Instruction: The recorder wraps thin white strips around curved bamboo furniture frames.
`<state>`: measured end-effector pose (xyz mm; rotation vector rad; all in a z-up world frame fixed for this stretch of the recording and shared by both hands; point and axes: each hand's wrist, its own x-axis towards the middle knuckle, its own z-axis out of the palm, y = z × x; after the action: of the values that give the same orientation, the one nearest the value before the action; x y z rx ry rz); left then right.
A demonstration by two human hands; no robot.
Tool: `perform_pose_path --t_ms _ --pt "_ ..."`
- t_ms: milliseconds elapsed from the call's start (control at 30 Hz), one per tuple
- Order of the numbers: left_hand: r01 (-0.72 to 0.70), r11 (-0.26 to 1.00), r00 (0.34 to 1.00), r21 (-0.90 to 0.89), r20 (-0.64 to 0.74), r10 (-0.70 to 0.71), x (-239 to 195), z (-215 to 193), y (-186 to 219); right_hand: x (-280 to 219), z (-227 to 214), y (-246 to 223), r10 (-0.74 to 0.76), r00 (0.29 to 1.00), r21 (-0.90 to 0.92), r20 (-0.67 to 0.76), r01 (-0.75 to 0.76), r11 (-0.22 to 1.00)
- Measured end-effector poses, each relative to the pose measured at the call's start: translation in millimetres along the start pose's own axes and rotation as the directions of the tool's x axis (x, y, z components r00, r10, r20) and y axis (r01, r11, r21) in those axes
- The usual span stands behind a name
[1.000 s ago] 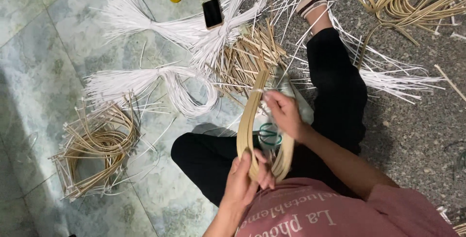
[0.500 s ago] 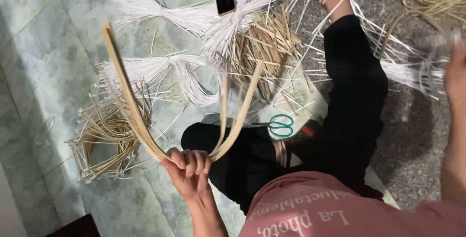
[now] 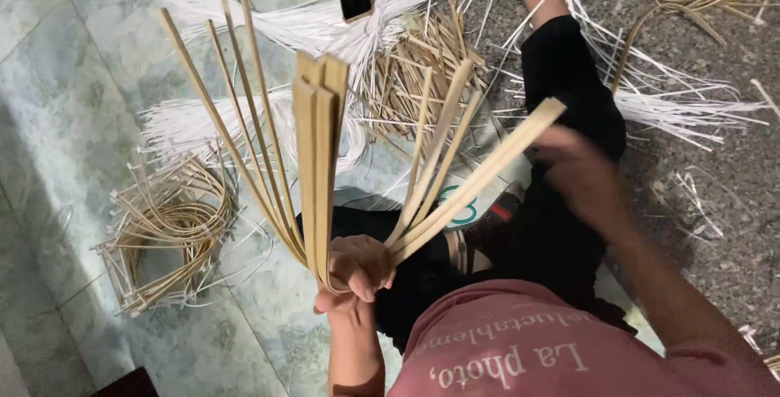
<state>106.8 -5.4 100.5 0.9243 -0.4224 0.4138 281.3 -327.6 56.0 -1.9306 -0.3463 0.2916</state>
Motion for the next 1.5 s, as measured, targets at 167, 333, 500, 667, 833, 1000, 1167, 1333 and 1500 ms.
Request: perform_pose_path --t_ms 167,333,500,667,833,1000,1167,1333,1500 --pt "-0.007 0.997 0.999 -0.073 0.045 0.01 0.9 -0.9 -9.7 32.6 79.9 -80.9 -0.331 0.807 0.835 0.489 -0.324 0.445" --pt "-0.086 0.976 0.966 -0.199 0.223 0.13 -14.5 -17.6 -8.2 41.6 114.3 -87.0 -0.167 0.856 0.871 0.489 -0.469 0.145" --pt "-0.008 0.993 0.907 0.119 -0.418 0.057 -14.0 -8.9 25.5 40.3 115.4 -100.3 -0.22 0.908 0.885 0.356 -0.253 0.39" --pt "-0.007 0.864 0.733 0.503 -0.586 0.346 11.7 9.2 57.3 33.0 104.9 -129.3 -0.255 0.952 0.518 0.169 0.134 0.845" --pt "0.02 0.838 0.66 0.545 -0.637 0.398 -9.4 5.4 53.2 29.1 101.1 -134.6 -0.391 0.912 0.552 0.125 0.263 0.791" --pt "-0.09 0.778 0.701 0.621 -0.515 0.493 -14.5 10.0 48.6 25.1 93.8 -132.8 -0.428 0.898 0.553 0.1 0.307 0.774" --pt "-0.184 0.761 0.644 0.623 -0.508 0.572 -13.8 22.2 48.5 14.1 84.9 -134.0 -0.415 0.907 0.515 0.071 0.323 0.794" --pt "-0.209 0.692 0.583 0.691 -0.481 0.655 -8.2 28.3 51.7 8.9 76.6 -142.6 -0.468 0.88 0.511 0.081 0.366 0.778" --pt "-0.195 0.603 0.573 0.773 -0.41 0.71 -7.5 33.7 54.9 7.4 72.0 -150.4 -0.44 0.891 0.462 0.113 0.345 0.817"
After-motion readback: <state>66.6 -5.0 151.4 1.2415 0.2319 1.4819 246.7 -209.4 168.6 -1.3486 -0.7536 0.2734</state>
